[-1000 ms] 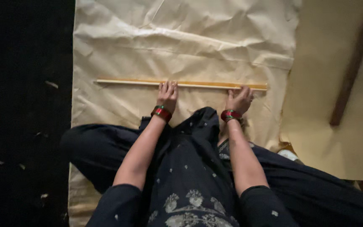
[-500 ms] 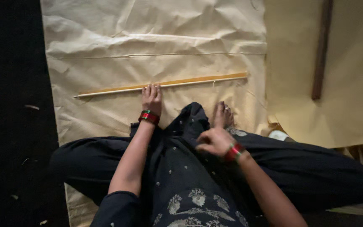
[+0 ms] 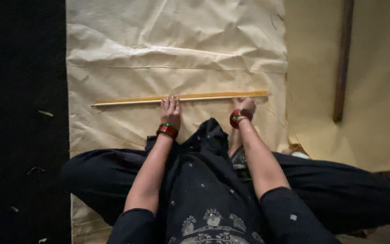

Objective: The person sits on the floor and repeatedly rolls a thin wooden stick into a large sheet of brown paper, then unrolls it and repeats the process. The person handles the paper and stick by hand, smoothing the paper between rolls.

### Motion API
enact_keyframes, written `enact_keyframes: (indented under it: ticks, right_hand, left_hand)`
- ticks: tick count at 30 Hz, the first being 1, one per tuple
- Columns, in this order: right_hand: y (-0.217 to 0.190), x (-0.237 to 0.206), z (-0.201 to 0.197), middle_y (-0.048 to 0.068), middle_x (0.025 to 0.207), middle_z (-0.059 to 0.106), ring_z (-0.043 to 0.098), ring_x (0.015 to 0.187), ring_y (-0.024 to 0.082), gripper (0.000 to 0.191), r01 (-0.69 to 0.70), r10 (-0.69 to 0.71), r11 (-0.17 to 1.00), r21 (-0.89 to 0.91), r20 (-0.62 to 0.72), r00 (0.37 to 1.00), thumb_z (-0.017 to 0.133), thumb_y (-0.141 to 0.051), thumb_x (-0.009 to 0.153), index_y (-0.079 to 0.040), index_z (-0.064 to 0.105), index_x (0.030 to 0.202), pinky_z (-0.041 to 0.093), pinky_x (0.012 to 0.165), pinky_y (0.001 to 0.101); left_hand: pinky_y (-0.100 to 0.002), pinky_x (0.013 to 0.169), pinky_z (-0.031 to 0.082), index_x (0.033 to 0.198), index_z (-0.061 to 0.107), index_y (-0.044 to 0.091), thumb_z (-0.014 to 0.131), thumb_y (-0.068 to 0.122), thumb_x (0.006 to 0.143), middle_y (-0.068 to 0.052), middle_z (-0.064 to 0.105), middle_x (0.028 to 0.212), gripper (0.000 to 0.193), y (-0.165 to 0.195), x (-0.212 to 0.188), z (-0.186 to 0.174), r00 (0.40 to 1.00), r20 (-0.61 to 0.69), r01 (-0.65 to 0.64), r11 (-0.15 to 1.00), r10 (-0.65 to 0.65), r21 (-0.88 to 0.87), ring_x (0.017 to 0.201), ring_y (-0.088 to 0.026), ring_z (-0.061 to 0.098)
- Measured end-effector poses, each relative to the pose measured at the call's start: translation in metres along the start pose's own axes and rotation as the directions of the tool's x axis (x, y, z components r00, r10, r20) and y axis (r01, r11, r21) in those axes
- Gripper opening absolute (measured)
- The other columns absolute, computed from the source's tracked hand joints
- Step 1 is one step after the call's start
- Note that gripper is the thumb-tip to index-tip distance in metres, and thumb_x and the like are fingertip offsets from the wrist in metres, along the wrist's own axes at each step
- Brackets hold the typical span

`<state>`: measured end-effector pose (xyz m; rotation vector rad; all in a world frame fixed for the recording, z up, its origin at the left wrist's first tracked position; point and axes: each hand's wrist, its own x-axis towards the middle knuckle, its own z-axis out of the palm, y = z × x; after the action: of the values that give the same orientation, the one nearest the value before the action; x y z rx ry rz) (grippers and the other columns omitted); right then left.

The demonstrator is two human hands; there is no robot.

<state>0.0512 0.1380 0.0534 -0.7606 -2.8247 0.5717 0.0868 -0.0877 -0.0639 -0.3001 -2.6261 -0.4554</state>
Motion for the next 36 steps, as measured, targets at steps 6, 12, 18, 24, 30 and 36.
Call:
enact_keyframes:
  ticks: [6, 12, 18, 24, 30, 36]
  right_hand:
    - [0.050, 0.036, -0.044, 0.008, 0.070, 0.070, 0.067, 0.054, 0.016, 0.016, -0.145, 0.100, 0.816, 0.559, 0.111, 0.989, 0.075, -0.014, 0.094, -0.002, 0.073, 0.084, 0.052, 0.047, 0.0309]
    - [0.133, 0.027, -0.200, 0.013, 0.107, 0.074, 0.074, 0.092, 0.017, 0.021, 0.390, -0.326, 0.821, 0.418, -0.217, 0.920, 0.069, 0.004, 0.104, 0.004, 0.069, 0.125, 0.064, 0.083, 0.0312]
    - [0.081, 0.036, -0.119, 0.008, 0.092, 0.075, 0.072, 0.071, 0.016, 0.017, -0.153, 0.060, 0.851, 0.503, 0.196, 0.979, 0.071, -0.005, 0.094, 0.001, 0.073, 0.109, 0.059, 0.058, 0.0296]
    - [0.016, 0.005, -0.002, 0.015, 0.089, 0.075, 0.073, 0.083, 0.033, 0.036, -0.151, 0.126, 0.976, 0.157, 0.156, 0.980, 0.089, -0.031, 0.070, -0.006, 0.075, 0.093, 0.057, 0.077, 0.0419]
    - [0.027, 0.037, -0.015, 0.012, 0.073, 0.073, 0.074, 0.058, 0.025, 0.008, -0.304, 0.257, 0.798, 0.520, 0.161, 0.953, 0.074, -0.009, 0.082, -0.007, 0.066, 0.081, 0.059, 0.052, 0.0391]
    - [0.127, 0.109, -0.120, 0.006, 0.090, 0.075, 0.070, 0.077, 0.012, 0.025, 0.186, -0.200, 0.909, 0.373, -0.002, 0.980, 0.088, -0.008, 0.075, -0.004, 0.071, 0.093, 0.059, 0.071, 0.0304]
  left_hand:
    - [-0.059, 0.116, 0.037, 0.135, 0.063, -0.002, 0.056, 0.009, 0.093, -0.024, 0.061, 0.139, 0.044, -0.002, -0.007, 0.009, 1.000, 0.021, 0.021, 0.999, -0.020, -0.039, 0.130, -0.041, 0.054]
    - [-0.059, 0.118, 0.037, 0.141, 0.062, 0.000, 0.055, 0.006, 0.093, -0.022, 0.059, 0.144, 0.048, -0.002, -0.016, 0.020, 0.997, 0.069, 0.029, 0.999, -0.026, -0.043, 0.134, -0.041, 0.054]
    - [-0.059, 0.117, 0.036, 0.140, 0.061, 0.000, 0.057, 0.008, 0.097, -0.024, 0.059, 0.142, 0.044, 0.000, -0.012, 0.014, 0.999, 0.043, 0.010, 0.999, -0.009, -0.033, 0.131, -0.043, 0.054]
    - [-0.059, 0.118, 0.036, 0.139, 0.061, -0.002, 0.055, 0.005, 0.092, -0.023, 0.060, 0.142, 0.048, 0.002, 0.002, 0.002, 1.000, 0.022, 0.022, 0.999, -0.022, -0.033, 0.132, -0.042, 0.054]
    - [-0.059, 0.117, 0.036, 0.136, 0.062, -0.003, 0.054, 0.007, 0.093, -0.024, 0.059, 0.140, 0.045, 0.002, 0.005, -0.005, 0.999, 0.034, 0.012, 0.999, -0.011, -0.031, 0.132, -0.042, 0.055]
    - [-0.057, 0.115, 0.039, 0.134, 0.065, 0.001, 0.056, 0.007, 0.092, -0.021, 0.063, 0.136, 0.044, 0.001, -0.003, 0.007, 0.999, -0.045, 0.008, 1.000, -0.009, -0.028, 0.127, -0.040, 0.058]
